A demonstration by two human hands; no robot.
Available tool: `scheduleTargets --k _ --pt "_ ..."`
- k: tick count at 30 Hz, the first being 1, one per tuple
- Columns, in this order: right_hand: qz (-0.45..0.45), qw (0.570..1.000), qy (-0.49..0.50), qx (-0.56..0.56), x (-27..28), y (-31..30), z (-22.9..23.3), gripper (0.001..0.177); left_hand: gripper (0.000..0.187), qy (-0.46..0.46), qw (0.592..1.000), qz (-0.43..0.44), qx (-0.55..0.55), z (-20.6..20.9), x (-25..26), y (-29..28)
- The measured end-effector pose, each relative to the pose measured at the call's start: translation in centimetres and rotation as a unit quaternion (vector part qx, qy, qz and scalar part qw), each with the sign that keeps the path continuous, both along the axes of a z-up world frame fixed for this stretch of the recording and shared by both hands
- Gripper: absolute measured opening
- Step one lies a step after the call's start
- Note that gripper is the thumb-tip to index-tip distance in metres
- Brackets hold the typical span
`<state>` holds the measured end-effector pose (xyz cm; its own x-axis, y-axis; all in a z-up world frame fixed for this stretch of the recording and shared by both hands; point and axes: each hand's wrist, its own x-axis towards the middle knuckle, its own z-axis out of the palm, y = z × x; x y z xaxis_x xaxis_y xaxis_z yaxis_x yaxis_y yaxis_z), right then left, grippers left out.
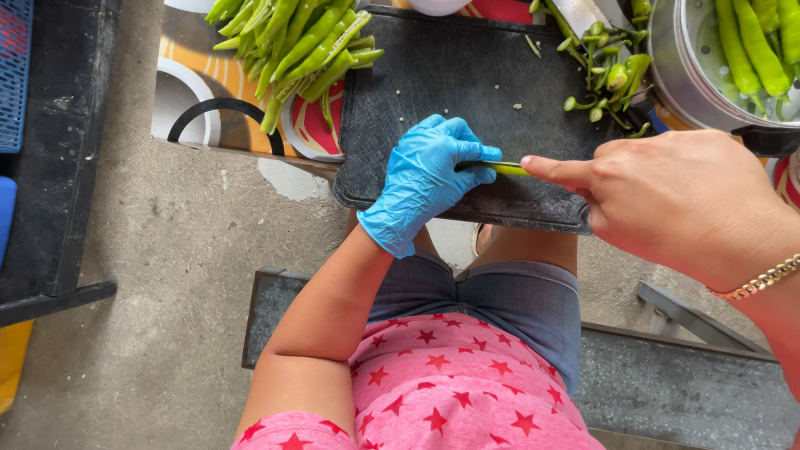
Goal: The person prepares peppers by using a knife to slice each one open lengthwise and then placing it into a container.
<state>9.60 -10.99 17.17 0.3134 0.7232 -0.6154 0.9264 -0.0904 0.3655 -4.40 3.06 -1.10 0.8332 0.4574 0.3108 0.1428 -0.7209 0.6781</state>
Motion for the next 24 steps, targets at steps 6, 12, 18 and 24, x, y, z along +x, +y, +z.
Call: scheduleTargets --k 6,12,18,24 --pt "-0.014 1.000 0.014 0.009 1.1 -1.2 -0.4 0.084 0.032 0.013 1.000 -0.014 0.001 0.2 -0.1 0.1" --pt "-0.043 0.999 0.005 0.013 1.7 -2.6 -0.6 0.078 0.032 0.021 1.000 -0.018 0.006 0.2 0.0 0.0" --pt "-0.063 0.998 0.009 0.023 2.4 -4.1 -1.1 0.072 0.028 0.034 0.999 -0.026 0.007 0.8 0.2 0.1" --pt "-0.036 0.997 0.021 0.068 2.6 -5.4 -1.3 0.080 0.027 0.015 0.989 -0.019 0.143 2.1 0.7 -1.6"
